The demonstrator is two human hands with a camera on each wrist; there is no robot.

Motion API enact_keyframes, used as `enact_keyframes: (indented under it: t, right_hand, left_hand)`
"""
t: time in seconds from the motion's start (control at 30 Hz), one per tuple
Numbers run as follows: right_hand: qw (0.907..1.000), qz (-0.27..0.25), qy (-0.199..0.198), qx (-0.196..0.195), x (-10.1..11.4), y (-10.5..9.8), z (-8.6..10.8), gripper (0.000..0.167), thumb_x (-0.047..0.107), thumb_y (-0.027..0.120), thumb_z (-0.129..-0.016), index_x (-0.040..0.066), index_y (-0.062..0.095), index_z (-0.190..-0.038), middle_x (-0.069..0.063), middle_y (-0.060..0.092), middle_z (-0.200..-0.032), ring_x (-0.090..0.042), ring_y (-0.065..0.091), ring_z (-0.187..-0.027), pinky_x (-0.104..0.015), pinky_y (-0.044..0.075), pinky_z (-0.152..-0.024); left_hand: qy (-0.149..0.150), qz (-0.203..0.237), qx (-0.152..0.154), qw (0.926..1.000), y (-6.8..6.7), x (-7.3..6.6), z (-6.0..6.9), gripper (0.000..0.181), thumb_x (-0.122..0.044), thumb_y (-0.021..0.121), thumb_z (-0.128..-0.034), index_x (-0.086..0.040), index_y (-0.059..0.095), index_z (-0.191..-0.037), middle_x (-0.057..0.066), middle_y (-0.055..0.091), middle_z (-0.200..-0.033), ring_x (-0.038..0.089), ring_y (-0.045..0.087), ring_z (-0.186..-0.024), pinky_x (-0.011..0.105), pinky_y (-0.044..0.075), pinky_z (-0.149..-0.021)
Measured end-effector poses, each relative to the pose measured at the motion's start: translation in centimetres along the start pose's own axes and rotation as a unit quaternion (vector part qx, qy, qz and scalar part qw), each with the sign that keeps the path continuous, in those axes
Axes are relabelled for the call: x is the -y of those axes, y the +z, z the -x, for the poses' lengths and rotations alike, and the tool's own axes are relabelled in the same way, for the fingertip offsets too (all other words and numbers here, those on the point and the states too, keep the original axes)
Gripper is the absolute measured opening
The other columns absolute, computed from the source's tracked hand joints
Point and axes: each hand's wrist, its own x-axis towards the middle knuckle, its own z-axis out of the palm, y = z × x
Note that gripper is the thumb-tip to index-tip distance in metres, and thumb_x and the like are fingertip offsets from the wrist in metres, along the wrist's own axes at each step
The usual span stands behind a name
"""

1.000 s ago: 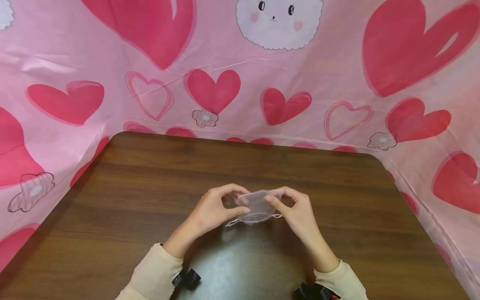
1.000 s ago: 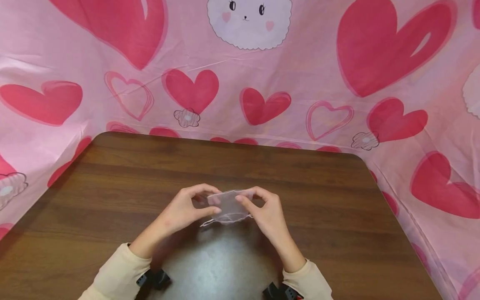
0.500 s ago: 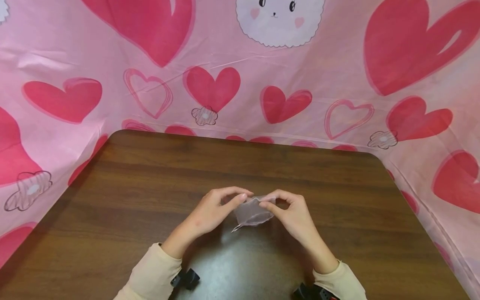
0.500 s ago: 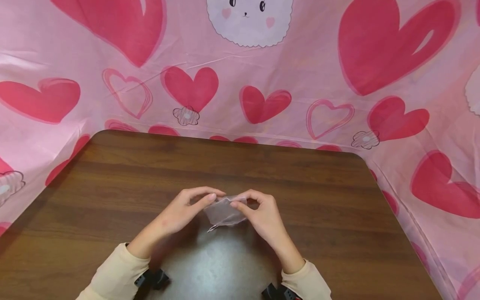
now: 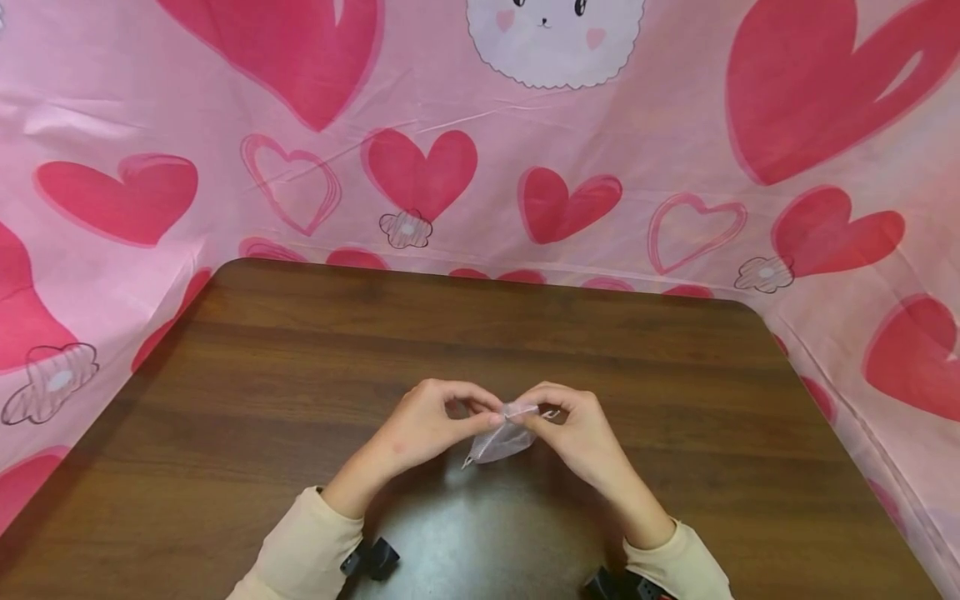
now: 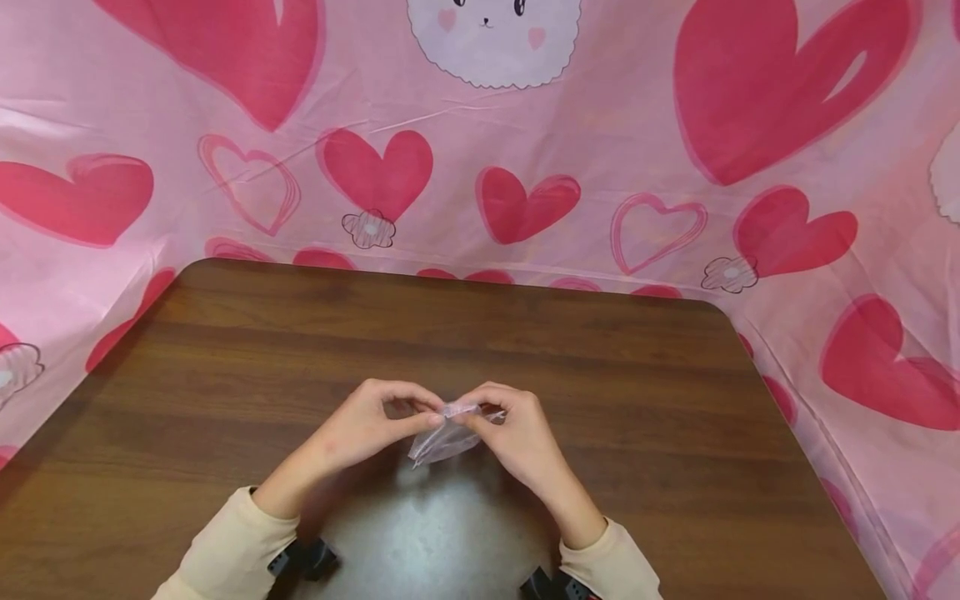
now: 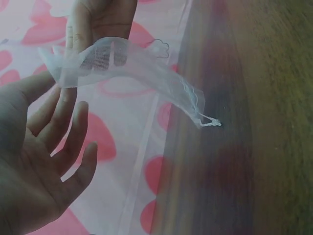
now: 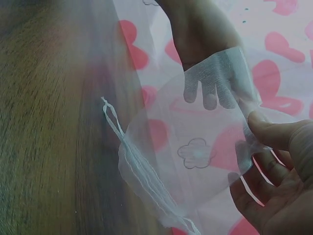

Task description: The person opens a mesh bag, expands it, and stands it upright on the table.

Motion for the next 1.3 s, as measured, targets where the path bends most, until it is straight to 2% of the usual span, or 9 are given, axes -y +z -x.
enact_keyframes:
  t: [0.2, 0.37, 0.57, 0.73, 0.87, 1.0, 1.17, 1.3]
  right_hand:
    - [0.9995, 0.027, 0.006, -0.015, 0.1, -0.2, 0.0, 0.009, 0.005, 0.076, -0.086, 0.011, 0.077, -0.093, 0.005, 0.073, -0.089, -0.014, 0.066, -0.087, -0.036, 0.052, -0.081]
    - [0.9975, 0.05, 0.007, -0.049, 0.0, -0.7, -0.1, 0.014, 0.014, 0.08, -0.084, 0.012, 0.076, -0.097, 0.005, 0.072, -0.09, -0.014, 0.065, -0.085, -0.034, 0.051, -0.079]
    - [0.9948, 0.028, 0.005, -0.097, 0.3, -1.4, -0.2, 0.017, 0.009, 0.079, -0.085, 0.012, 0.076, -0.101, 0.002, 0.073, -0.095, -0.014, 0.065, -0.091, -0.025, 0.048, -0.084]
    - [0.993, 0.012, 0.009, -0.117, 0.6, -1.7, -0.1, 0.015, 0.008, 0.078, -0.085, 0.009, 0.076, -0.099, -0.001, 0.074, -0.092, -0.015, 0.067, -0.085, -0.024, 0.05, -0.077]
    - [0.9953, 0.018, 0.019, -0.093, 0.6, -1.1, 0.0, 0.015, 0.011, 0.077, -0.087, 0.008, 0.076, -0.101, 0.002, 0.074, -0.092, -0.014, 0.067, -0.085, -0.024, 0.05, -0.077]
    - [0.9964, 0.029, 0.027, -0.075, 0.7, -0.4, 0.1, 0.015, 0.014, 0.077, -0.088, 0.012, 0.076, -0.103, 0.004, 0.073, -0.094, -0.013, 0.066, -0.088, -0.025, 0.049, -0.08]
    - [0.9966, 0.031, 0.041, -0.065, 0.9, 0.1, 0.3, 0.017, 0.018, 0.077, -0.088, 0.014, 0.076, -0.104, 0.006, 0.073, -0.095, -0.014, 0.066, -0.092, -0.029, 0.049, -0.082]
    - [0.9963, 0.032, 0.049, -0.063, 1.0, 0.2, 0.4, 0.015, 0.02, 0.077, -0.087, 0.015, 0.076, -0.101, 0.008, 0.073, -0.095, -0.012, 0.066, -0.095, -0.028, 0.049, -0.085]
  left_hand:
    - [-0.006, -0.006, -0.011, 0.9999, -0.1, -0.1, 0.0, 0.007, -0.033, 0.076, -0.0882, -0.026, 0.078, -0.091, -0.016, 0.068, -0.083, 0.005, 0.062, -0.083, 0.044, 0.05, -0.082]
    - [-0.003, -0.009, -0.029, 0.9995, -0.1, 0.0, -0.1, 0.009, -0.029, 0.076, -0.0888, -0.022, 0.077, -0.093, -0.015, 0.069, -0.086, 0.006, 0.062, -0.084, 0.039, 0.051, -0.081]
    - [-0.003, 0.002, -0.078, 0.9969, -0.1, -0.1, -0.3, 0.008, -0.023, 0.076, -0.0886, -0.018, 0.078, -0.094, -0.011, 0.072, -0.087, 0.011, 0.061, -0.077, 0.031, 0.049, -0.072]
    - [-0.014, 0.024, -0.111, 0.9934, 0.0, -0.1, -0.4, 0.009, -0.021, 0.075, -0.0894, -0.015, 0.078, -0.096, -0.007, 0.073, -0.09, 0.013, 0.061, -0.075, 0.035, 0.05, -0.071]
    - [-0.01, 0.038, -0.112, 0.9929, 0.1, -0.4, -0.3, 0.008, -0.019, 0.075, -0.09, -0.016, 0.078, -0.096, -0.008, 0.074, -0.092, 0.01, 0.063, -0.078, 0.037, 0.051, -0.074]
    - [0.001, 0.051, -0.105, 0.9931, 0.4, -0.7, -0.1, 0.007, -0.019, 0.074, -0.0902, -0.016, 0.077, -0.096, -0.009, 0.073, -0.091, 0.009, 0.063, -0.081, 0.035, 0.051, -0.075]
    - [0.007, 0.049, -0.086, 0.9951, 0.9, -0.8, 0.1, 0.008, -0.019, 0.074, -0.0905, -0.015, 0.077, -0.097, -0.009, 0.072, -0.09, 0.009, 0.062, -0.08, 0.033, 0.051, -0.075]
    - [0.009, 0.037, -0.076, 0.9963, 1.2, -0.7, 0.1, 0.009, -0.02, 0.074, -0.09, -0.016, 0.077, -0.097, -0.009, 0.07, -0.087, 0.009, 0.06, -0.078, 0.038, 0.051, -0.076]
